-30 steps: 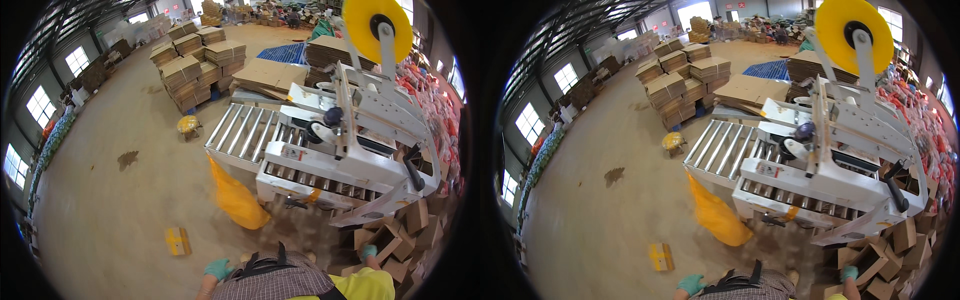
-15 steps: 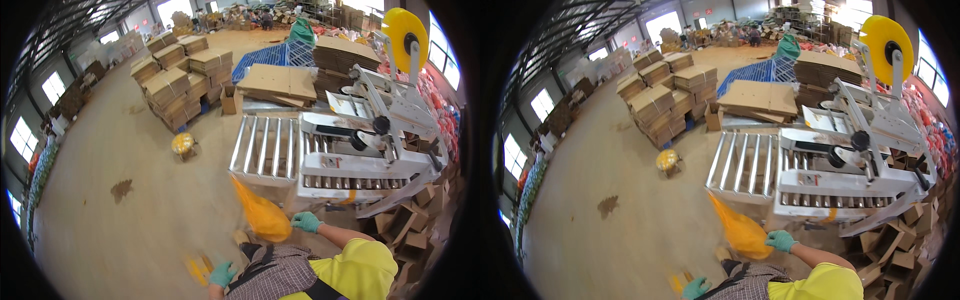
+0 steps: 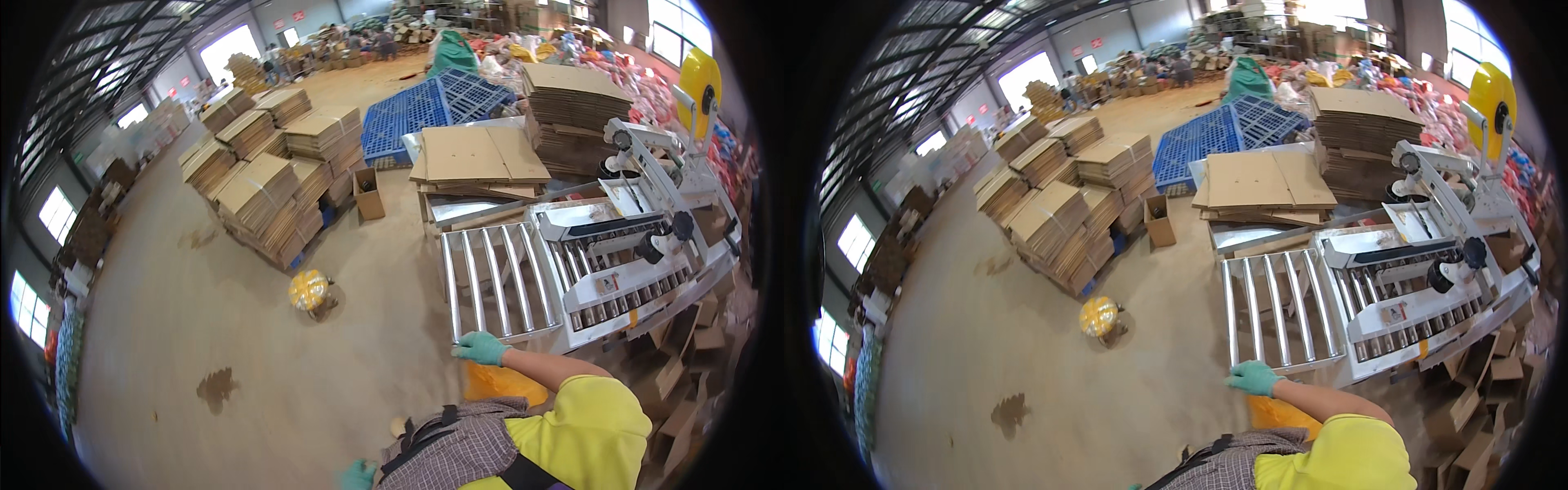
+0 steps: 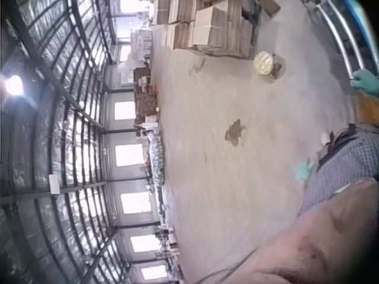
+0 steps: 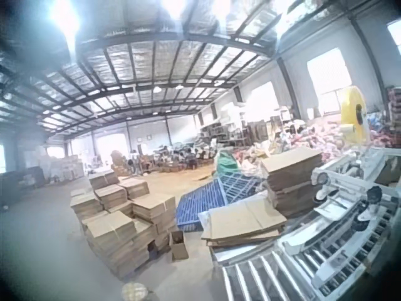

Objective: The person picks flat cardboard sheets, folds them into box shapes, and places them onto a conveyor machine that applies tape to seal the boxes. The finished boxes are then moved off the conveyor and stacked on the floor.

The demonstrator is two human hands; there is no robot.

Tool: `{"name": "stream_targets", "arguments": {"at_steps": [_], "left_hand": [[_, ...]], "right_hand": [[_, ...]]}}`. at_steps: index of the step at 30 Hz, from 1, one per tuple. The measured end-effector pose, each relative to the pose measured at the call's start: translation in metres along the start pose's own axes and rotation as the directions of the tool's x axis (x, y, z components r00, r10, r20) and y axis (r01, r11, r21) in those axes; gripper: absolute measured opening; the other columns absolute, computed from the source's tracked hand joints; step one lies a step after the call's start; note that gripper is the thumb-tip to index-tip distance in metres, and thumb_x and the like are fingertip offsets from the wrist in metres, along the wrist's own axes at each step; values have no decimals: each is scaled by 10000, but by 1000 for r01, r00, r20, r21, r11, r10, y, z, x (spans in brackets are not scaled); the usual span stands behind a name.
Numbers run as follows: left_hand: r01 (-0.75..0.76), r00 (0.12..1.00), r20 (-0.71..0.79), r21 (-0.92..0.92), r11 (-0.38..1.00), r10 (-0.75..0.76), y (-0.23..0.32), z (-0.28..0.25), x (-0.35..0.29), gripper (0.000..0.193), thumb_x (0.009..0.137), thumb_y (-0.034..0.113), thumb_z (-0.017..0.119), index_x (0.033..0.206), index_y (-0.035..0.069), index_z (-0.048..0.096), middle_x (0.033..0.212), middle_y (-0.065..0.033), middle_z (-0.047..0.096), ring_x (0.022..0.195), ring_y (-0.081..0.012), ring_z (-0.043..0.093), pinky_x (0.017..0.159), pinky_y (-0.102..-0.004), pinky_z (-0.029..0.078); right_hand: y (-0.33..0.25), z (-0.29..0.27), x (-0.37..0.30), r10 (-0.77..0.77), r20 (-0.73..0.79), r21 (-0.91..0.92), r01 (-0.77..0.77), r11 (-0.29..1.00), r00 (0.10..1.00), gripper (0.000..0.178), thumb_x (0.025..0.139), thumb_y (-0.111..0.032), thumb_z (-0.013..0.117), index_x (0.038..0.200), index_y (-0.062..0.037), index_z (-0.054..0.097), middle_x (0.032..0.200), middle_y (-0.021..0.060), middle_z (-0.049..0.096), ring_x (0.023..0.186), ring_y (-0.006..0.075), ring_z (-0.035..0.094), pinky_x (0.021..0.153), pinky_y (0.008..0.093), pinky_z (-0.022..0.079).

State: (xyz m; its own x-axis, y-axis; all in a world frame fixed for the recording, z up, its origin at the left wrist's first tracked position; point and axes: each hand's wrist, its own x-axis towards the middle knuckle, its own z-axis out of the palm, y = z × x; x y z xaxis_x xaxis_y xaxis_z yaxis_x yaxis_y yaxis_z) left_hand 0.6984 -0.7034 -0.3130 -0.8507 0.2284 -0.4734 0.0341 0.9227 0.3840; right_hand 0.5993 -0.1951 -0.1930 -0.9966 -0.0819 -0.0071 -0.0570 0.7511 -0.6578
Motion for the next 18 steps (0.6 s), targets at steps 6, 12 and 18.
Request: {"name": "stream_targets", "arguments": {"at_steps": [6,12,18], "left_hand": [[43,955,287,100,994,-70,-60,-91,146,640,767,564,607,1215,108,593,1077,-151,660,1009,-329,625,871,-431,483],[-370,922,237,305,878,306,99,-269,294,588,789,496,614,1189,66,604,1044,-162,663,970,-322,633,862,-429,485],[-750,659,298,189,634,691,264,-304,432,493,859,400,592,1214,58,587,1095,-182,646,1002,-333,618,866,-417,480]], "right_hand": [[8,33,5,548,-122,262,-506,822,827,287,815,-391,623,888,-123,697,861,126,673,826,304,644,760,402,498],[-31,37,-11,686,-252,403,-570,716,683,269,831,-346,634,981,-130,692,937,95,682,875,260,650,819,359,494],[12,32,12,774,-316,537,-570,622,548,335,858,-341,613,1057,-79,673,986,94,683,885,229,645,821,326,495]]}}
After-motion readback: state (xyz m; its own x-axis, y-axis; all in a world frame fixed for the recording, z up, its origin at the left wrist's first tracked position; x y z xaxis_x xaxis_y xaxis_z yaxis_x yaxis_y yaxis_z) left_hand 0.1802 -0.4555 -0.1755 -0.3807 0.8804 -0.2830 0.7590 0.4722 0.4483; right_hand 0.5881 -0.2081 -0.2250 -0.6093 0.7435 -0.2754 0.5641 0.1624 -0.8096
